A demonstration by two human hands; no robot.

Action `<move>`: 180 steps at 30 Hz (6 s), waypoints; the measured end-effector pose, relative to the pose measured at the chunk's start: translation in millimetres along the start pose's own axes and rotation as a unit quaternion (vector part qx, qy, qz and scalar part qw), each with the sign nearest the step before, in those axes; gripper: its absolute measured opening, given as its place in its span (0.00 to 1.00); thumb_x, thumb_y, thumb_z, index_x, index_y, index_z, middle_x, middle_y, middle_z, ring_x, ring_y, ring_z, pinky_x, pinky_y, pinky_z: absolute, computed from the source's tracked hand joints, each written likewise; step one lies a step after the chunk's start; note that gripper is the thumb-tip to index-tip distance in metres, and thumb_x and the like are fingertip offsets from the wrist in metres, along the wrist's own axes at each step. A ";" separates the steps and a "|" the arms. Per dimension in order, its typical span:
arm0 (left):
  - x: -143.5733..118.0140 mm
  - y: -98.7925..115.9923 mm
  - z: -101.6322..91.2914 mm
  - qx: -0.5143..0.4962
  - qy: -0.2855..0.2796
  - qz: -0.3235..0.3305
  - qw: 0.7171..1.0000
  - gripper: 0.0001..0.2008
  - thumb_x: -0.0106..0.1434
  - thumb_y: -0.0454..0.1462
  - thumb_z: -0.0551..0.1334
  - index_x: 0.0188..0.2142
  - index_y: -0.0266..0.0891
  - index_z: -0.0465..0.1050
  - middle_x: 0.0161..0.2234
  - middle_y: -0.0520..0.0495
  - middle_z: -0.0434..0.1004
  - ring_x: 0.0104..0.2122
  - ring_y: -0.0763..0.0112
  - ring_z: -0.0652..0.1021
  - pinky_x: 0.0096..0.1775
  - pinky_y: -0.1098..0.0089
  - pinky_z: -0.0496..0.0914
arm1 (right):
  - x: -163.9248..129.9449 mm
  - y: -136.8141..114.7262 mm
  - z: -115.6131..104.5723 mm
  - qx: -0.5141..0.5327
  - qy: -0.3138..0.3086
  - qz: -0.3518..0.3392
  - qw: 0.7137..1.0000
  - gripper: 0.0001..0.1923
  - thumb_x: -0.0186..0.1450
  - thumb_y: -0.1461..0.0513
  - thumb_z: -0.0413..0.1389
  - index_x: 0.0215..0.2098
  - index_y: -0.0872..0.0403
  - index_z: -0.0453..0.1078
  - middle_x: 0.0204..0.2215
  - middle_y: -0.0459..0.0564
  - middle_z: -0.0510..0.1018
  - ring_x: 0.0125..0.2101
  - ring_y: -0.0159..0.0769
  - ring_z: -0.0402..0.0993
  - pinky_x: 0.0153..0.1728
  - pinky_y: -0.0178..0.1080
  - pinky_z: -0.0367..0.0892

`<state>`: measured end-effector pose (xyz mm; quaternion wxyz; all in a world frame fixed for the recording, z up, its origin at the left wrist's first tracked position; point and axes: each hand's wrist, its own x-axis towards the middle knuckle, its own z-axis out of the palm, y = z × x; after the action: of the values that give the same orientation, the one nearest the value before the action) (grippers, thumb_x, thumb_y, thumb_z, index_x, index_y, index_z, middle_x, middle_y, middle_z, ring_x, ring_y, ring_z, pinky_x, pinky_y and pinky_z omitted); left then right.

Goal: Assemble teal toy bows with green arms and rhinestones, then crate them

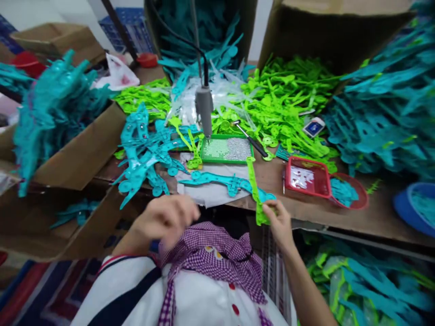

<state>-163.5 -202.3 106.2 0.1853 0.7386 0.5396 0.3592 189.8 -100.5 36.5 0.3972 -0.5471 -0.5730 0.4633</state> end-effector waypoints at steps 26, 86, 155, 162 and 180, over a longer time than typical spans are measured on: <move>133.6 -158.8 6.3 0.309 0.020 -0.197 0.930 0.20 0.64 0.28 0.54 0.53 0.39 0.73 0.58 0.37 0.71 0.56 0.53 0.72 0.54 0.57 0.67 | 42.8 -44.1 93.8 -0.023 -0.246 -0.007 0.969 0.15 0.63 0.49 0.57 0.34 0.52 0.73 0.33 0.49 0.79 0.37 0.39 0.73 0.42 0.40 0.66; -46.4 -42.0 95.3 0.196 0.047 -0.074 0.977 0.10 0.71 0.35 0.57 0.46 0.39 0.77 0.31 0.48 0.77 0.33 0.67 0.76 0.42 0.63 0.67 | 113.7 -22.0 175.0 -0.247 -0.268 -0.161 0.917 0.11 0.66 0.56 0.52 0.38 0.52 0.75 0.38 0.54 0.80 0.41 0.45 0.74 0.44 0.45 0.67; -16.0 -111.4 71.2 0.224 0.078 -0.175 0.956 0.14 0.69 0.45 0.57 0.48 0.49 0.78 0.51 0.44 0.76 0.49 0.56 0.80 0.47 0.59 0.78 | 365.8 -21.8 10.2 -0.545 -0.114 -0.207 0.804 0.37 0.58 0.66 0.58 0.66 0.54 0.61 0.68 0.61 0.60 0.59 0.60 0.62 0.53 0.60 0.65; -13.1 -119.3 64.4 0.225 0.052 -0.125 0.965 0.14 0.70 0.45 0.57 0.47 0.45 0.78 0.52 0.43 0.75 0.48 0.59 0.80 0.43 0.65 0.77 | 326.8 -13.0 -13.7 -0.570 -0.114 -0.271 0.767 0.30 0.63 0.65 0.51 0.65 0.58 0.60 0.65 0.60 0.66 0.57 0.55 0.67 0.51 0.53 0.67; -23.8 -121.5 60.0 0.195 0.020 -0.137 0.971 0.17 0.70 0.43 0.58 0.56 0.48 0.74 0.54 0.45 0.75 0.49 0.61 0.80 0.47 0.66 0.76 | 375.7 -12.9 -30.9 -0.246 0.049 -0.128 0.960 0.22 0.61 0.59 0.52 0.50 0.59 0.73 0.48 0.60 0.81 0.45 0.46 0.78 0.50 0.50 0.71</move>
<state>-204.1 -175.2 -22.4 0.0742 0.6718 0.6992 0.2329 184.0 276.7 37.4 0.3337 -0.5720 -0.7144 0.2263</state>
